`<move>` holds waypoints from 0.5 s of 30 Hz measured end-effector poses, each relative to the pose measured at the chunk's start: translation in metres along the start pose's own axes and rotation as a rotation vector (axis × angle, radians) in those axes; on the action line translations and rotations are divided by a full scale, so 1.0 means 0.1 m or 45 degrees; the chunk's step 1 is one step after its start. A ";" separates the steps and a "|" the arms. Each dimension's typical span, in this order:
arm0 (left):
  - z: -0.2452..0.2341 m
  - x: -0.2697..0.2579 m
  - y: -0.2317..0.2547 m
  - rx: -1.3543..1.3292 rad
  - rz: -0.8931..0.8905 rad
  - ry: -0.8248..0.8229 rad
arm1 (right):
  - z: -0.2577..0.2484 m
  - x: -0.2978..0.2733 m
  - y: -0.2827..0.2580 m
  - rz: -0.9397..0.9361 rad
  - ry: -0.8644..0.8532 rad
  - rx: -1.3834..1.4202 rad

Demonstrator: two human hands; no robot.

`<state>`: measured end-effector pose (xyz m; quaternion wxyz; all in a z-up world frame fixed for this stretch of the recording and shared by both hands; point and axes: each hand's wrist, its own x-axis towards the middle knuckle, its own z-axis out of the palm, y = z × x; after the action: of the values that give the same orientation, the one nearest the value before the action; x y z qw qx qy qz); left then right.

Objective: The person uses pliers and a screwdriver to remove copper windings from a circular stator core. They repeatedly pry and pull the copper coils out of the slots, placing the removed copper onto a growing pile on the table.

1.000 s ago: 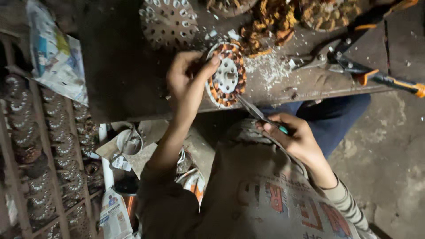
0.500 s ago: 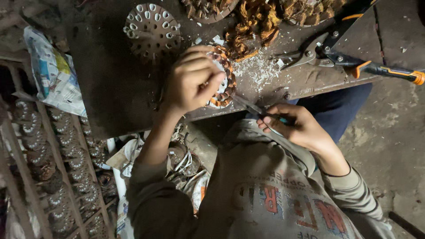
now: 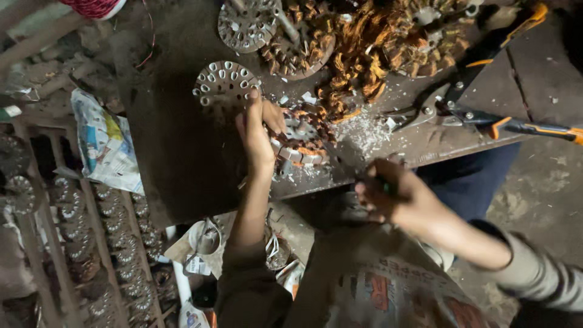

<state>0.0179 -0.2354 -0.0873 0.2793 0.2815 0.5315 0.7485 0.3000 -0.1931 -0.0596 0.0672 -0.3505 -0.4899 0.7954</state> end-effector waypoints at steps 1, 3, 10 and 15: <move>0.00 0.03 0.01 0.015 0.012 -0.042 | 0.08 -0.02 0.09 -0.044 0.065 -0.111; -0.03 0.03 0.02 0.071 0.028 -0.082 | 0.20 -0.05 0.29 -0.112 0.192 -0.329; -0.08 0.13 -0.01 0.078 0.041 -0.116 | 0.35 0.06 0.33 -0.274 0.358 -0.548; -0.02 0.09 0.06 0.244 0.064 -0.270 | -0.03 -0.06 -0.42 0.050 -0.011 -0.342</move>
<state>0.0100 -0.2319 -0.0810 0.2870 0.3977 0.5607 0.6671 0.2961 -0.1718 -0.0225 0.0018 -0.3624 -0.5852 0.7254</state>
